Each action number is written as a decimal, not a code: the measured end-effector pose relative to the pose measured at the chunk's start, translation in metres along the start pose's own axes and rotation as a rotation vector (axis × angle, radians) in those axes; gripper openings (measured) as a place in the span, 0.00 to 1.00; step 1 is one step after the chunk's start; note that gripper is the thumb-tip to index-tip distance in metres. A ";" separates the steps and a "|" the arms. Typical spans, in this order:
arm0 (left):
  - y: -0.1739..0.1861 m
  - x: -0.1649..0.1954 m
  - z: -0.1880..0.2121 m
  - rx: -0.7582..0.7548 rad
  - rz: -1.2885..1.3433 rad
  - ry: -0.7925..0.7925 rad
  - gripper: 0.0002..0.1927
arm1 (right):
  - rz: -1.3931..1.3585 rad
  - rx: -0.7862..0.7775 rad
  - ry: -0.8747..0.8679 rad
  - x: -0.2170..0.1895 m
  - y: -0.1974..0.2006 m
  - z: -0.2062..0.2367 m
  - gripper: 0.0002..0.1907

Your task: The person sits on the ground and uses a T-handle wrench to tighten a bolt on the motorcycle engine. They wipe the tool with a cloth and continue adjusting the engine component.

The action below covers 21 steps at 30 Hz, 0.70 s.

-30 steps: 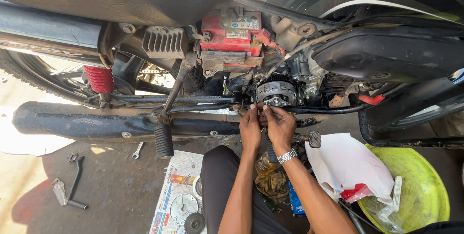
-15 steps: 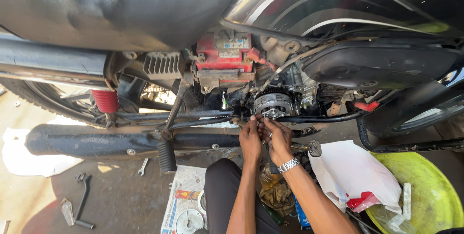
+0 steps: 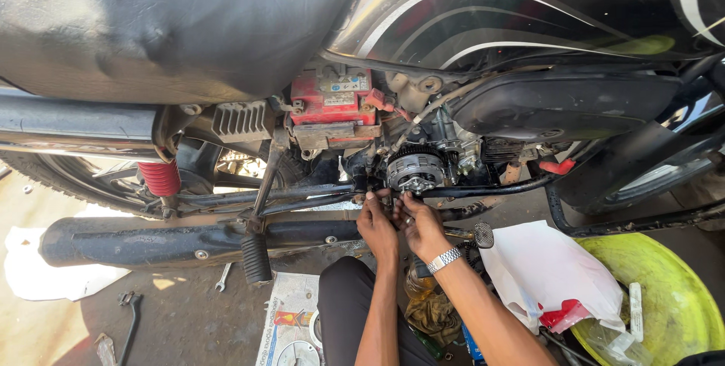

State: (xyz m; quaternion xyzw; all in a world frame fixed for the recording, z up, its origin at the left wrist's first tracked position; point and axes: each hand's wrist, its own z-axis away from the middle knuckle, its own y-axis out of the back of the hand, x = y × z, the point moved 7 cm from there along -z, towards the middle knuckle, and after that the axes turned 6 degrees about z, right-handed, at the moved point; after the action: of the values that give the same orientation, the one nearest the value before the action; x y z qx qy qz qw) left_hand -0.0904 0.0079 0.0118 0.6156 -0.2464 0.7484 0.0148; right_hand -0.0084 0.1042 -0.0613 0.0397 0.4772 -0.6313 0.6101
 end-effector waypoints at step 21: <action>0.001 -0.009 -0.002 0.006 0.152 -0.035 0.25 | -0.172 -0.036 -0.136 0.006 -0.024 0.003 0.15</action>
State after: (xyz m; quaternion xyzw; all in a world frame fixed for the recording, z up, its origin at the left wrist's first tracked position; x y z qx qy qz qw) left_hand -0.0898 0.0104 0.0025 0.6082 -0.2906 0.7371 -0.0483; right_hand -0.0277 0.0935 -0.0499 -0.0552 0.4477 -0.6738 0.5853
